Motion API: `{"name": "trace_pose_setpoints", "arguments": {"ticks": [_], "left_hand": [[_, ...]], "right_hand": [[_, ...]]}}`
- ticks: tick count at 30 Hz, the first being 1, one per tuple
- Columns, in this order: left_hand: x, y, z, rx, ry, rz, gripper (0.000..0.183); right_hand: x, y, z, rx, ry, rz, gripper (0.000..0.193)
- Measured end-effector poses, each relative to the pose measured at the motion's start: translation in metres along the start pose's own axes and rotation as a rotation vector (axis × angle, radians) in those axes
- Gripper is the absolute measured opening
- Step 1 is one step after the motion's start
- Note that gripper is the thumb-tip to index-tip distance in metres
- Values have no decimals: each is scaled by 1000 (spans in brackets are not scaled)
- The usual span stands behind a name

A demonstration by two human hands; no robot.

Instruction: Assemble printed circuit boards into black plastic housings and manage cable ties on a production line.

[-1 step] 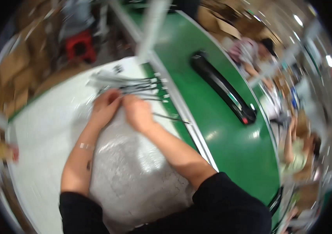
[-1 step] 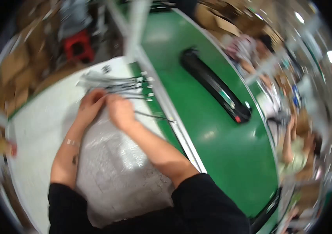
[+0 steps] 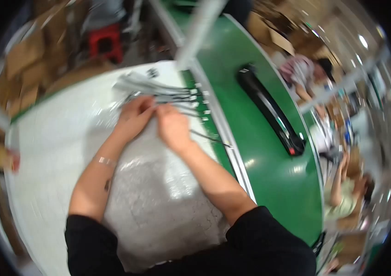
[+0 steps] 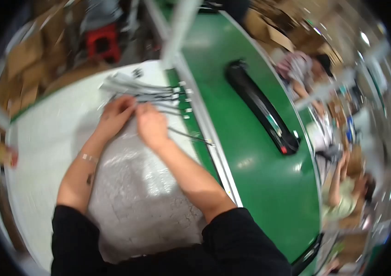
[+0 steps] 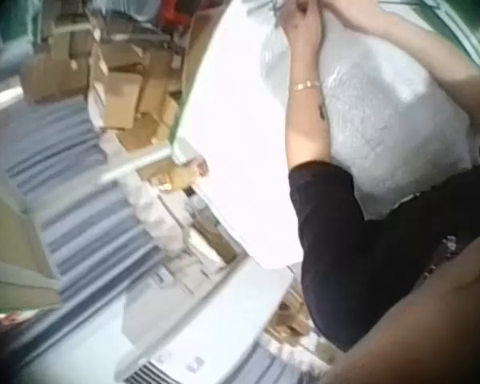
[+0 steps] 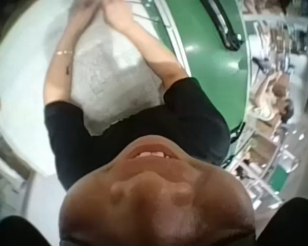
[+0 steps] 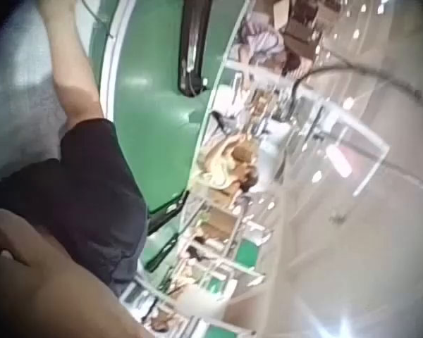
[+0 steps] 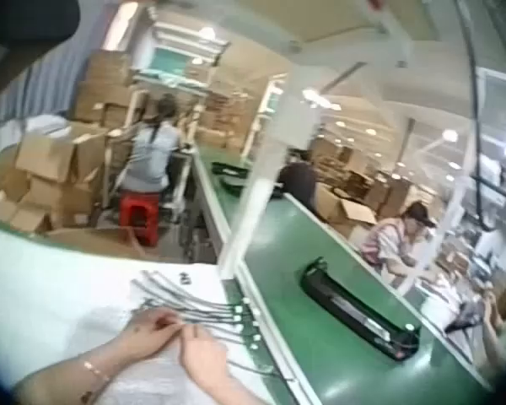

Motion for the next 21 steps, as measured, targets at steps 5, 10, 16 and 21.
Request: {"name": "trace_pose_setpoints", "arguments": {"ticks": [5,10,16,21], "left_hand": [[9,60,-6,-208,-98,125,28],[28,96,-12,-360,-203,448,50],[-9,42,7,-146,-287,556,73],[40,18,-2,-147,-582,665,75]], "right_hand": [[28,-3,7,26,-13,-35,14],[42,-11,8,37,-20,-63,19],[3,7,8,-152,-7,-49,33],[-5,-51,-26,-203,-112,46,41]]}}
Point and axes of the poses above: each hand's wrist, its own z-axis towards the middle knuckle, its own y-axis out of the back of the hand, x = y × z, the point moved 10 cm from there along z, towards the middle knuckle, and after that the axes turned 3 degrees about -z, right-handed, at the moved point
